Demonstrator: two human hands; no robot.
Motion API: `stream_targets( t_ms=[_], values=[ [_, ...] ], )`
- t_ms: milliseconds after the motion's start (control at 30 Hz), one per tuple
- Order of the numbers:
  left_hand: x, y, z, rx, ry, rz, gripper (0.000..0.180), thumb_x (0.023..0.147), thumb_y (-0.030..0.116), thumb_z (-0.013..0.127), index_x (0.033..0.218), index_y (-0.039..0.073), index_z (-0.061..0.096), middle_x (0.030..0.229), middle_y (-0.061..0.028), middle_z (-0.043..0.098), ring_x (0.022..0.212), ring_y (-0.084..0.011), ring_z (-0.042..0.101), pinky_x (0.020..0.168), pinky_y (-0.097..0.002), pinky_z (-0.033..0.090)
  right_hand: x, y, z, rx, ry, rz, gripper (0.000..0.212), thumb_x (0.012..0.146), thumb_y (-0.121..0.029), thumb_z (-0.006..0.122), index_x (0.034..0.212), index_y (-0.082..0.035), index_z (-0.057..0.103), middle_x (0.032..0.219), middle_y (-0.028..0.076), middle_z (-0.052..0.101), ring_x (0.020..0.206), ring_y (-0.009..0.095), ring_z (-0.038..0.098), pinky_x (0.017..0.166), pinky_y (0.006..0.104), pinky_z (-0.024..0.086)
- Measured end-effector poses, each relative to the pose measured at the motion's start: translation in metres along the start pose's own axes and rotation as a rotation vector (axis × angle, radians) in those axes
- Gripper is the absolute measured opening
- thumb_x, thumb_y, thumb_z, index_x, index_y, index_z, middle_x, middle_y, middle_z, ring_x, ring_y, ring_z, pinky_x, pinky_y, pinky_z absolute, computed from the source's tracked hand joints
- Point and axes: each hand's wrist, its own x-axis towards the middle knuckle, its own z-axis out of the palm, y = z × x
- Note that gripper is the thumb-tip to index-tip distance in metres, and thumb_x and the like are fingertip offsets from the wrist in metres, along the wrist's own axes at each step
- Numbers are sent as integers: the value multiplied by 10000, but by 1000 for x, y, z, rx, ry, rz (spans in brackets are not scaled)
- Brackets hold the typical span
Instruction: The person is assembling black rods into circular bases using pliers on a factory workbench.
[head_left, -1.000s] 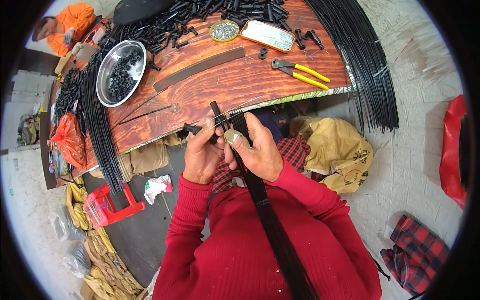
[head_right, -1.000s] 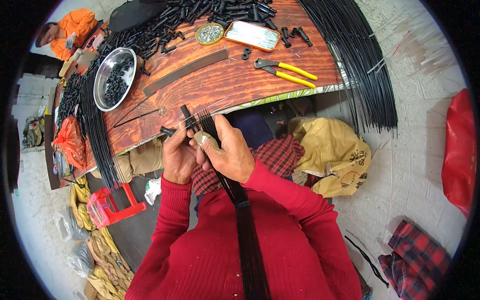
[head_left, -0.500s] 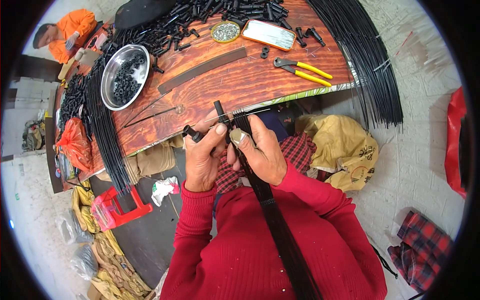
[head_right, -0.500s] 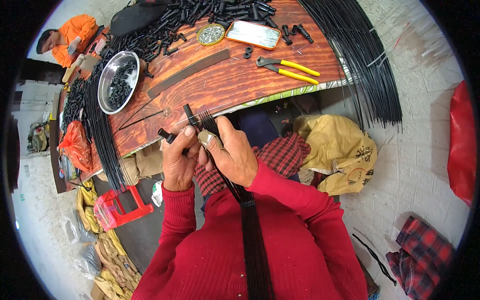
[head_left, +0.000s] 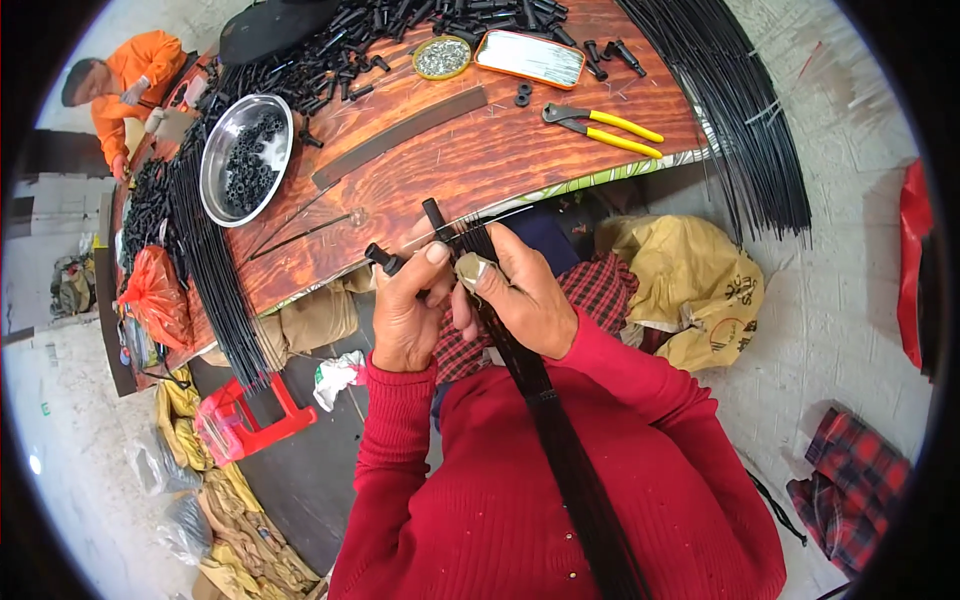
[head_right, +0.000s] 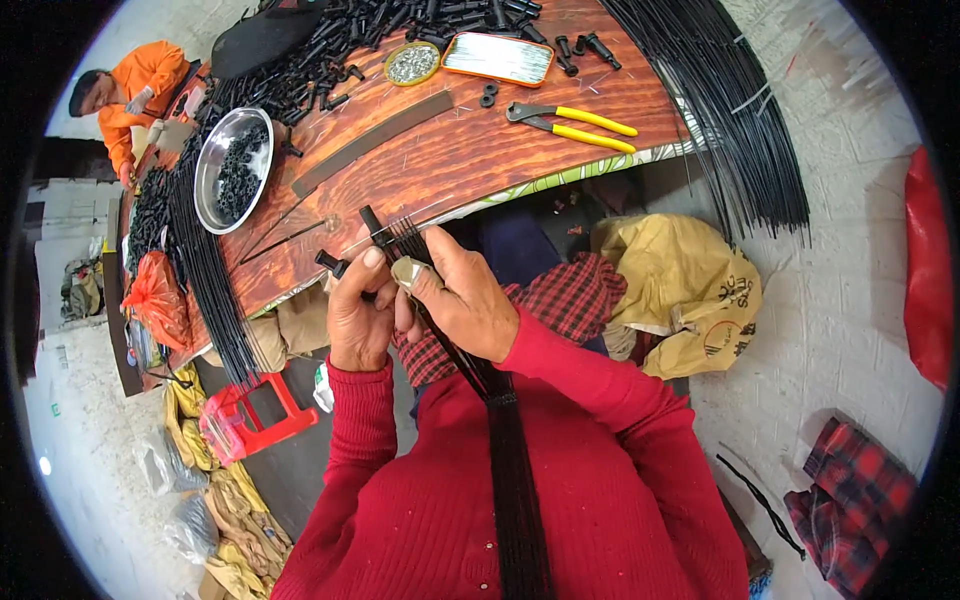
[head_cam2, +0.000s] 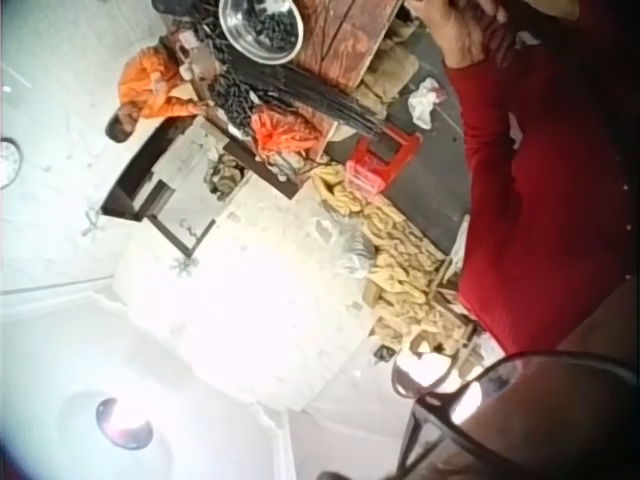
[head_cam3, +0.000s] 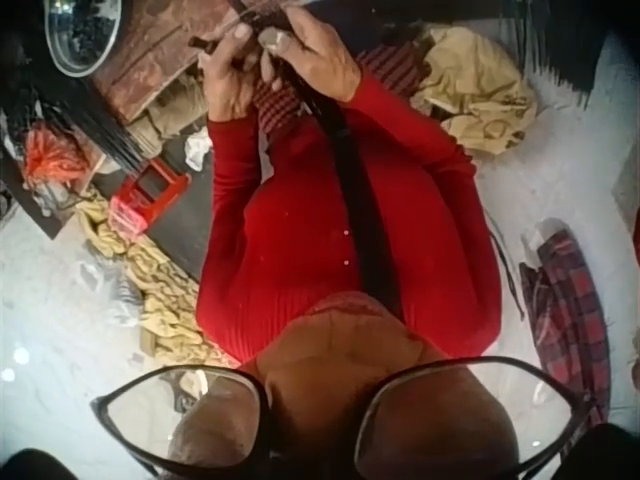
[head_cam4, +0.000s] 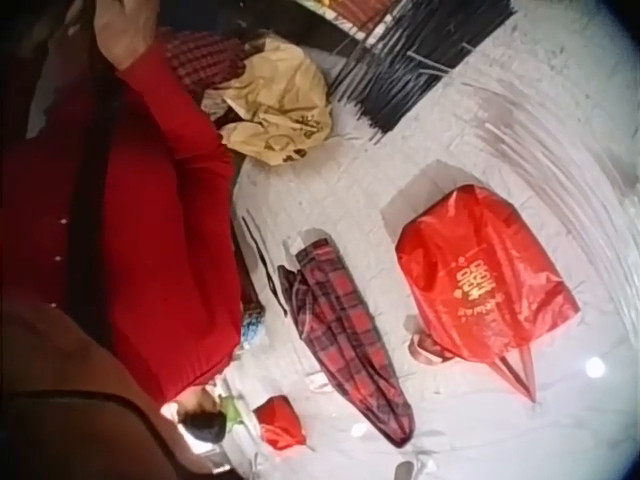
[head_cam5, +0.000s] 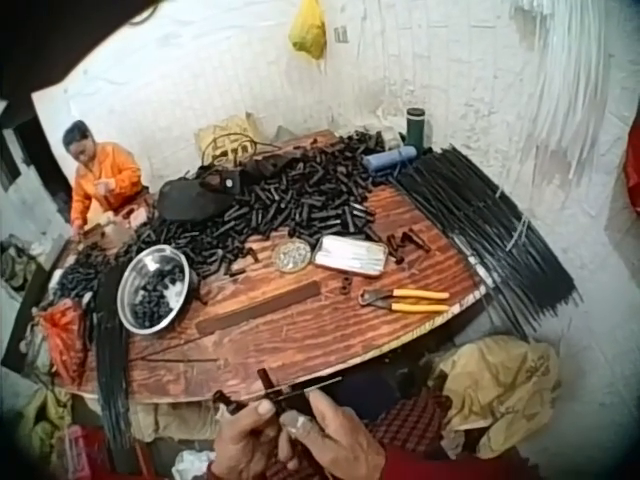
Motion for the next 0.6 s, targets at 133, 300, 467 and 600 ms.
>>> stream_targets(
  t_ms=[133,300,467,600],
  values=[
    [0,-3,-6,-6,-28,-92,185,885,206,645,798,88,532,599,42,363,482,-77,361,414,-225,317,0,10,-2,211,-36,66,380,1020,-337,486,1175,9,473,755,75,604,588,126,597,524,243,493],
    [-1,2,6,114,-28,48,207,874,169,659,993,5,616,665,32,460,538,-52,397,457,-197,308,1,-2,-4,131,-44,87,384,1016,-352,490,1151,8,476,725,72,604,567,126,597,520,243,500],
    [-3,16,4,349,-28,196,364,849,51,688,1184,-66,610,924,-88,678,658,-123,604,547,-216,456,-3,-5,4,-82,29,-6,387,1029,-347,449,1158,18,459,688,80,621,534,133,610,501,251,503],
    [2,15,-3,312,-9,173,323,838,46,692,1144,-46,641,776,8,614,552,-15,431,476,-182,310,-3,-2,6,-93,4,-20,348,1048,-291,375,1183,23,439,670,96,643,517,154,629,486,260,500]
  ],
)
